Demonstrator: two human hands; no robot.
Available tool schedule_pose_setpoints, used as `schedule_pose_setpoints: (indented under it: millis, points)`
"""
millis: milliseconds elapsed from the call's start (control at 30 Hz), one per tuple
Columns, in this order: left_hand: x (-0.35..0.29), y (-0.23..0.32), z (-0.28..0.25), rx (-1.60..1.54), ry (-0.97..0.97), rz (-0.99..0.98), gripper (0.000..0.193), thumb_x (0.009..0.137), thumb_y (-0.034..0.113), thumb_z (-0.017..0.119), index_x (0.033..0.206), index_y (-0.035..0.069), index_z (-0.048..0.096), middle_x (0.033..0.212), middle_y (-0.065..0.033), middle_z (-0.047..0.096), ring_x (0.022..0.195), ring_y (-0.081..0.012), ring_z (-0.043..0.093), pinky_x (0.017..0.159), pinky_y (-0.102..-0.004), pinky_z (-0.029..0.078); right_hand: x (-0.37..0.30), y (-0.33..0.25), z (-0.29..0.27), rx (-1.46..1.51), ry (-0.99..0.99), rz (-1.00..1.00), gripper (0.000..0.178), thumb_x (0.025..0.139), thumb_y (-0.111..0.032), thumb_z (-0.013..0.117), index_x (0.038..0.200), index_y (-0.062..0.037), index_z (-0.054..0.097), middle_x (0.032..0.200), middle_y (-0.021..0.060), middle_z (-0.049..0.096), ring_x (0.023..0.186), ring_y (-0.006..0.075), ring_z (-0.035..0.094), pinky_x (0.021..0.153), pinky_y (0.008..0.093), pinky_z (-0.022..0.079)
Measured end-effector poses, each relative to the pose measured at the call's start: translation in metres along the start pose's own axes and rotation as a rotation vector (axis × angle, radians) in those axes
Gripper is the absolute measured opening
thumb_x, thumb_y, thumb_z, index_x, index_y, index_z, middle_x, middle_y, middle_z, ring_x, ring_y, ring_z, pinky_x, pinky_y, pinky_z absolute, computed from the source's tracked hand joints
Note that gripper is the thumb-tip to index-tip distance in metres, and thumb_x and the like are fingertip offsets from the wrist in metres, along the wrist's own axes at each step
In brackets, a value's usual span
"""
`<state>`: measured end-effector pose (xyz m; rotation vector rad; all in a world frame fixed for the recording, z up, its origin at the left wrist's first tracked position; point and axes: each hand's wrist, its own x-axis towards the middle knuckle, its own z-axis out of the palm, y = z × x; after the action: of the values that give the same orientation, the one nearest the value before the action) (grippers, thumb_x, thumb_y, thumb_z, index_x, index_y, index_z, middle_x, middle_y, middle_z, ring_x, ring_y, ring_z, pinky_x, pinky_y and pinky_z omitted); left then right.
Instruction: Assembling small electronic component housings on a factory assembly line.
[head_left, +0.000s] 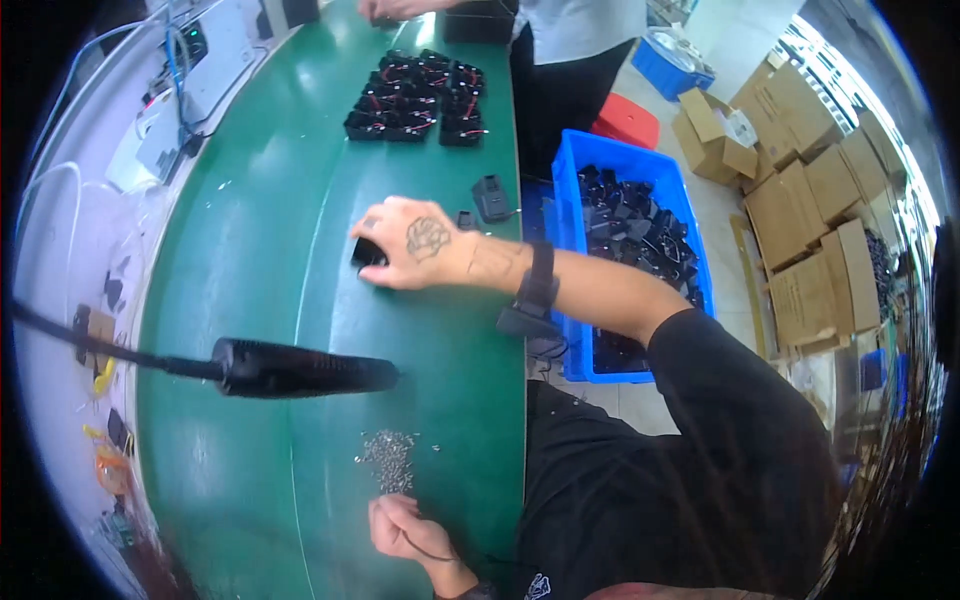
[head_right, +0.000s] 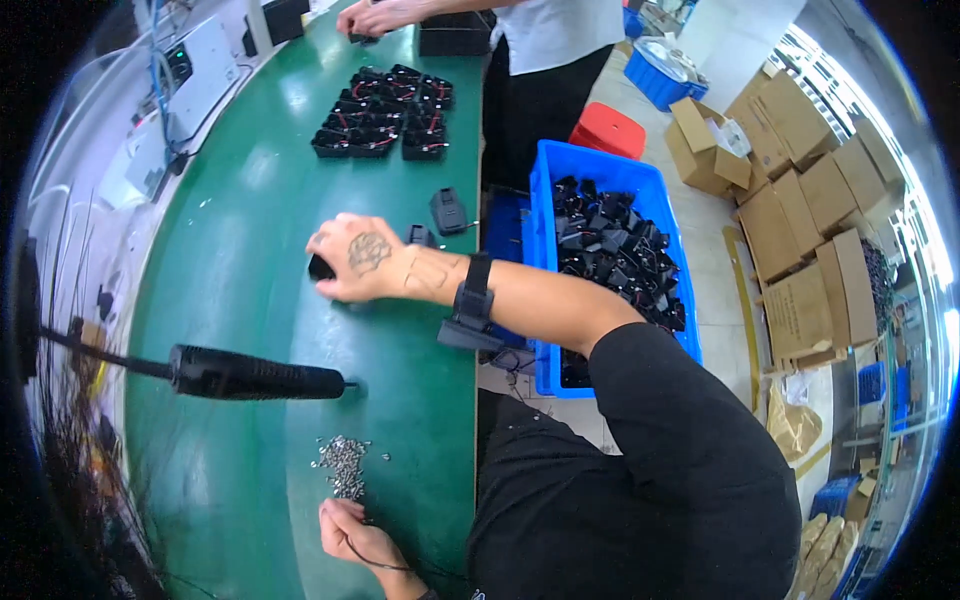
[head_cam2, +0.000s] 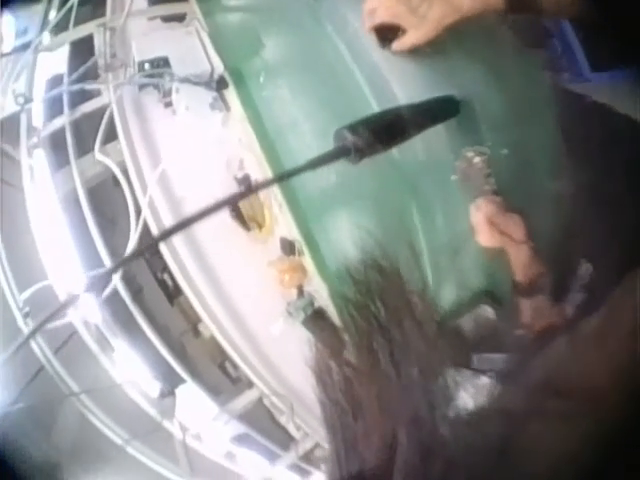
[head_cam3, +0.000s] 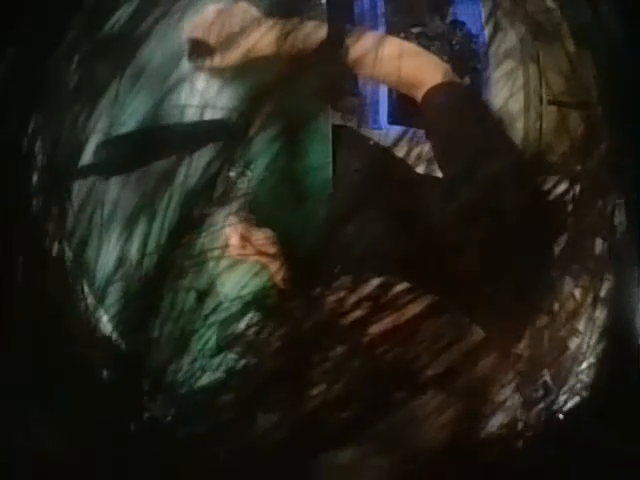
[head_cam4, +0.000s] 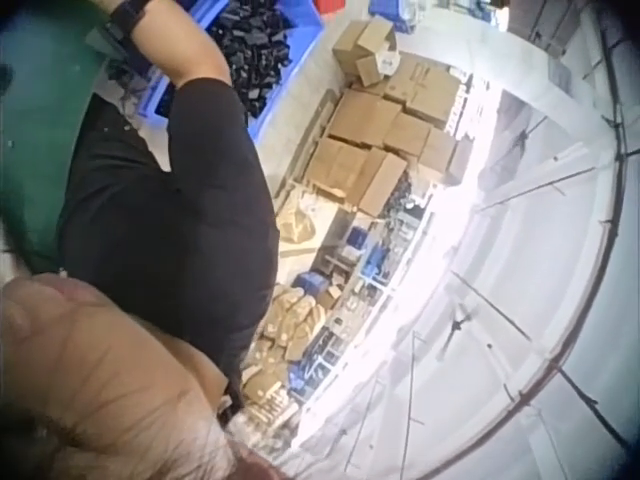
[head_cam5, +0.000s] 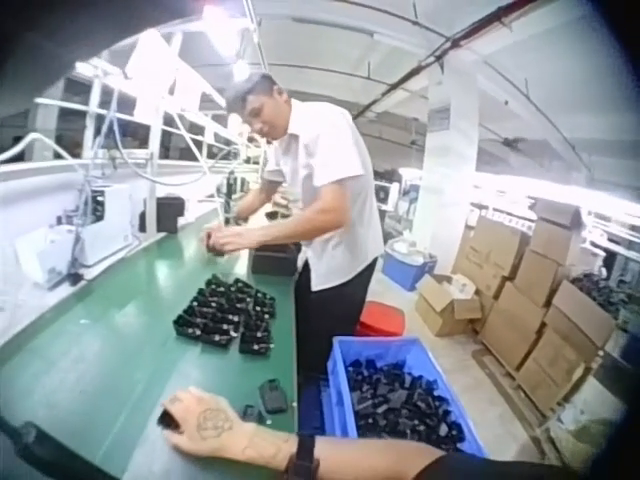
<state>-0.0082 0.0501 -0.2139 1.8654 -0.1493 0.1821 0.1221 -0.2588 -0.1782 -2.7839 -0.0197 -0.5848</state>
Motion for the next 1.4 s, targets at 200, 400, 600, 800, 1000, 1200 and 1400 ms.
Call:
schedule_pose_setpoints:
  millis: [200,400,600,800,1000,1200,1400]
  points:
    - [0.007,-0.004,-0.004,-0.023,0.006,0.059,0.034,0.091,0.005,0.047,0.058,-0.002,0.048,0.056,-0.0083,0.047,0.050,-0.0172,0.046,0.047,-0.0296,0.032,0.057,0.039,0.004,-0.098,-0.023,0.045,0.047,0.076,-0.034,0.070,0.115,-0.0102,0.062,0.105,0.0108,0.063,0.101,0.0290,0.059,0.089,0.0397,0.050]
    - [0.007,0.000,-0.007,0.112,-0.049,0.203,0.035,0.094,0.006,0.048,0.060,0.000,0.048,0.059,-0.0076,0.051,0.051,-0.0144,0.047,0.047,-0.0282,0.034,0.101,0.072,0.014,-0.160,0.044,-0.003,0.056,0.076,-0.029,0.071,0.126,-0.0097,0.054,0.122,0.0124,0.060,0.111,0.0301,0.059,0.096,0.0397,0.049]
    - [0.001,-0.012,-0.002,-0.033,0.021,0.169,0.035,0.089,0.002,0.052,0.055,-0.001,0.049,0.054,-0.0078,0.052,0.049,-0.0145,0.049,0.047,-0.0276,0.035,0.113,0.082,0.033,-0.170,0.058,0.061,0.048,0.076,-0.022,0.073,0.119,-0.0107,0.056,0.111,0.0109,0.059,0.109,0.0286,0.059,0.090,0.0400,0.051]
    - [0.004,-0.005,-0.003,-0.068,0.020,0.136,0.035,0.089,0.001,0.051,0.055,-0.001,0.049,0.053,-0.0078,0.053,0.048,-0.0143,0.048,0.046,-0.0267,0.035,0.129,0.094,0.034,-0.344,0.120,-0.005,0.040,0.074,-0.021,0.074,0.110,-0.0107,0.060,0.105,0.0069,0.059,0.103,0.0259,0.058,0.084,0.0371,0.052]
    - [0.006,-0.007,-0.006,-0.084,0.007,0.117,0.035,0.090,0.001,0.051,0.055,0.000,0.049,0.054,-0.0077,0.052,0.048,-0.0142,0.048,0.046,-0.0265,0.034,0.106,0.087,0.011,-0.238,0.298,0.001,0.040,0.073,-0.024,0.076,0.107,-0.0093,0.063,0.112,0.0088,0.061,0.112,0.0282,0.054,0.096,0.0384,0.046]
    - [0.008,-0.008,-0.007,-0.041,-0.032,0.121,0.034,0.093,0.005,0.048,0.059,-0.001,0.049,0.058,-0.0084,0.051,0.049,-0.0146,0.048,0.046,-0.0274,0.033,-0.025,0.063,-0.039,0.153,0.428,0.300,0.019,0.077,-0.008,0.071,0.095,-0.0028,0.067,0.079,0.0071,0.064,0.062,0.0164,0.059,0.056,0.0299,0.049]
    - [0.005,0.000,-0.007,-0.076,-0.056,0.026,0.037,0.095,0.005,0.045,0.059,0.000,0.041,0.059,-0.0069,0.046,0.053,-0.0126,0.041,0.050,-0.0266,0.030,-0.112,0.048,-0.033,-0.074,0.123,0.279,0.039,0.079,-0.019,0.068,0.116,-0.0087,0.060,0.062,0.0026,0.058,0.056,0.0212,0.060,0.054,0.0332,0.048]
